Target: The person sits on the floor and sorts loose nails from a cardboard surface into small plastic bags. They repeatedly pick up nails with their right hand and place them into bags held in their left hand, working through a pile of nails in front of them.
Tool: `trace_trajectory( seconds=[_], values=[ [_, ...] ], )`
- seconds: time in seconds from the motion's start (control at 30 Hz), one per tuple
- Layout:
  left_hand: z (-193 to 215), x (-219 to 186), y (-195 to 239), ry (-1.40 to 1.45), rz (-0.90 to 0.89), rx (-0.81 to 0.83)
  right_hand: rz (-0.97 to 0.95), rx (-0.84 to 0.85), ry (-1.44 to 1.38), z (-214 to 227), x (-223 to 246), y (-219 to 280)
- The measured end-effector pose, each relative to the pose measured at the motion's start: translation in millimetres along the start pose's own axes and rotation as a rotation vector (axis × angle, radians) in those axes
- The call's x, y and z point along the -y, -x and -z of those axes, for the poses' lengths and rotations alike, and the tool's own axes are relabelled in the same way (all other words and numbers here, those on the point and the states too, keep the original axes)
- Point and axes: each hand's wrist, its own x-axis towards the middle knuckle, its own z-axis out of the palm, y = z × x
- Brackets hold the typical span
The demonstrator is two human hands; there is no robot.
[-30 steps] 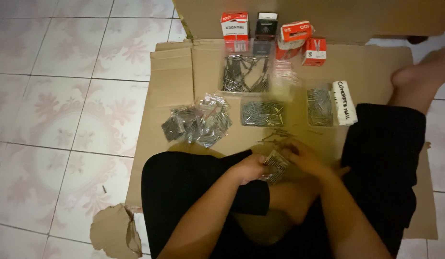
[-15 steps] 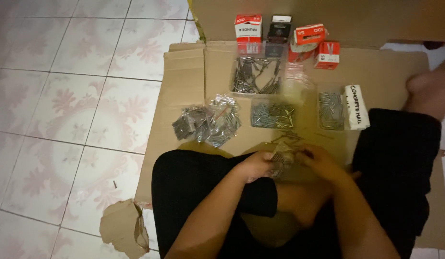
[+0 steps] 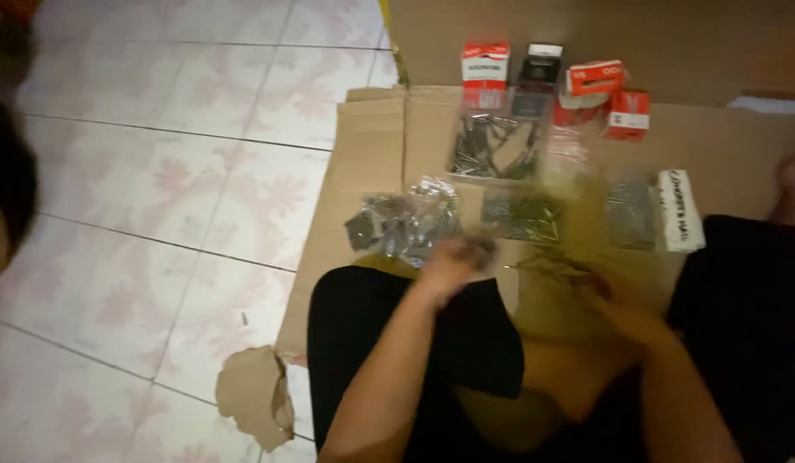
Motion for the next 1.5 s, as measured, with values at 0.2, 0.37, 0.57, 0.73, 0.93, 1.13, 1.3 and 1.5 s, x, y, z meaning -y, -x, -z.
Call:
trace_trajectory(
  seconds=[0.2,0.37,0.57,0.73,0.93,1.13,1.3,1.5],
  values=[
    [143,-44,33,-0.488,-0.296,-0.556,0.003,0.042,0.087,-7,-44,-29],
    [112,-41,45,-0.932,-0.130,-0.330,-0.018,0.062,0.153,-20,-38,-29],
    [25,-21,41,-0.930,-0.254,0.051,0.014,-0.017,0.198,-26,-32,-30],
    [-8,17,-13,-0.830,-0.512,0.102,0.218,-0.250,0.156,-9,-37,-80],
    [-5,-9,-17,-0.778,-0.515,0.057,0.180,-0.443,0.318,22,-12,-196],
    [10,-52,-3,-0.739,-0.339,0.235,0.250,-0.387,0.607,29,-19,-293],
    [-3,-1,-26,-0.696,-0.420,0.074,0.313,-0.398,1.059,32,-14,-289],
    [-30,33,-56,-0.640,-0.456,0.073,0.214,-0.338,0.965,45,4,-270]
  ],
)
